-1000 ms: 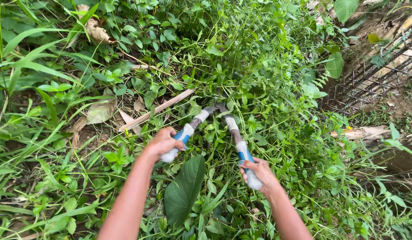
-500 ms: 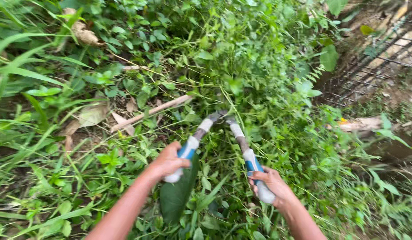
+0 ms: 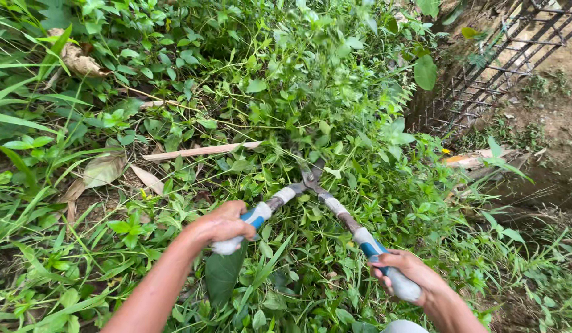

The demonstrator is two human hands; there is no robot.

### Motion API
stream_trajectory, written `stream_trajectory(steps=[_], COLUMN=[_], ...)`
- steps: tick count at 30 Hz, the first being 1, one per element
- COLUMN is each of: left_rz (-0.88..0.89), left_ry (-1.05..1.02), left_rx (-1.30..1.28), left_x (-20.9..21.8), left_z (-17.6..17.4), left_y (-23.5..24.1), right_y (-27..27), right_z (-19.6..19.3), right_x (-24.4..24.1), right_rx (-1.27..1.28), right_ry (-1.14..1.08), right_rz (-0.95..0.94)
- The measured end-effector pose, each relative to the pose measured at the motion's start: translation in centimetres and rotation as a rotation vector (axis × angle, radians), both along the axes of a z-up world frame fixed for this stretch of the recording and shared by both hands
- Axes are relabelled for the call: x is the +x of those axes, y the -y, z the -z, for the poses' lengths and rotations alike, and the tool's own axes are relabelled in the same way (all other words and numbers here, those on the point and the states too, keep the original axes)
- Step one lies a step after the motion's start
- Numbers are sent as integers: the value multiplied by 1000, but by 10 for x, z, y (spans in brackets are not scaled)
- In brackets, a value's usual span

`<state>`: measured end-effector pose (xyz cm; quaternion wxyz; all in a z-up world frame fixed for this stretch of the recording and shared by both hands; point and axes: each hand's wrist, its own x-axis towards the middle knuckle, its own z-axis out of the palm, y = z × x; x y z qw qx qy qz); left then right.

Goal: The person uses garden shears to cut and trim dense weeds and grass along a garden edge. The hands repeatedly snip vegetation near the ground, moving along the boundary and clearing patches of overgrown plants.

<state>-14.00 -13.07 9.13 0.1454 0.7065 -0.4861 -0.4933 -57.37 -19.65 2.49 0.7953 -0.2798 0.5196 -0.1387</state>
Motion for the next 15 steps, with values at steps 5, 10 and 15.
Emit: stream_trajectory(steps=[5,10,15], left_rz=[128,48,16], left_ry=[154,44,160], left_rx=[-65,63,-152], left_x=[8,25,-13], left_z=[14,14,60], left_y=[14,13,43], right_y=[-12,-13,20], right_z=[12,16,55], right_x=[2,-26,24], right_rx=[-9,-16,-74], right_ry=[38,-51,35], right_rz=[1,-10,108])
